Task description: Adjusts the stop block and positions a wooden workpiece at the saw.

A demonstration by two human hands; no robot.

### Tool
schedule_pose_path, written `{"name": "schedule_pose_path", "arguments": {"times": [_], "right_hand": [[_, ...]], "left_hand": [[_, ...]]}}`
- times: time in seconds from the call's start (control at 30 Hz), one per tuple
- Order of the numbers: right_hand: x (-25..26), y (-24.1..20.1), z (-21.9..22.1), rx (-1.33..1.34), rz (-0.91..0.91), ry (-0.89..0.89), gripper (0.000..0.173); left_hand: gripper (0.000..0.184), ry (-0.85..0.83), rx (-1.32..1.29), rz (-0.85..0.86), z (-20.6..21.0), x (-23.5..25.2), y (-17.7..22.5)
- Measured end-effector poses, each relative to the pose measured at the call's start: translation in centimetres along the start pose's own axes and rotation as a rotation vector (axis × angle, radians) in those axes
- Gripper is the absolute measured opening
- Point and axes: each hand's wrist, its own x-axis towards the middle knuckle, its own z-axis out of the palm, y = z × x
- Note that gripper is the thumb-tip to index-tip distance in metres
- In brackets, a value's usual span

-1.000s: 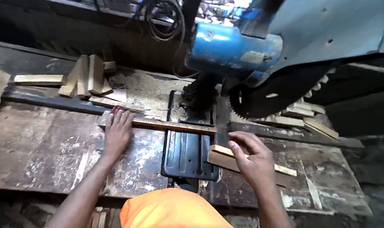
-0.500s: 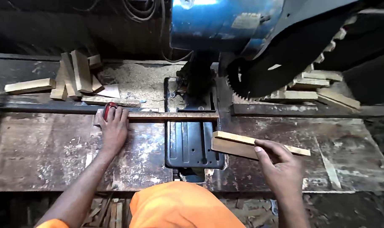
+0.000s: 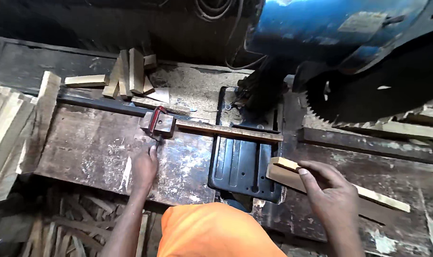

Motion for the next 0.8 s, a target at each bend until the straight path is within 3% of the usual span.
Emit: {"name": "schedule_pose_path", "arguments": {"times": [0.23,0.4,0.47,0.63,0.8], "right_hand": [[2.4,-2.1,0.0,0.016,-0.112,0.000,0.033],[1.7,-0.9,0.3,-0.007,-0.097,-0.031,0.032],[1.7,-0.7,0.4,-0.002,-0.100,-0.039,0.032],[2.2,-1.3,0.7,0.007,-0.129,-0.034,0.032],[2.0,-1.5,-0.2,-0.011,-0.110,-0.014,0.034]], "left_hand": [[0.047,-0.052,0.029,-0.004,2.6,-1.7,3.0],[0.062,-0.078,-0.139,-0.169,0.0,2.2,4.6],[0.062,-0.022,-0.228,-0.208,-0.2,3.7,5.5],[0.051,0.044,0.016,-0.180,-0.3,6.1,6.0],[0.049,0.178,-0.045,-0.295,-1.2,7.9,3.9]]}}
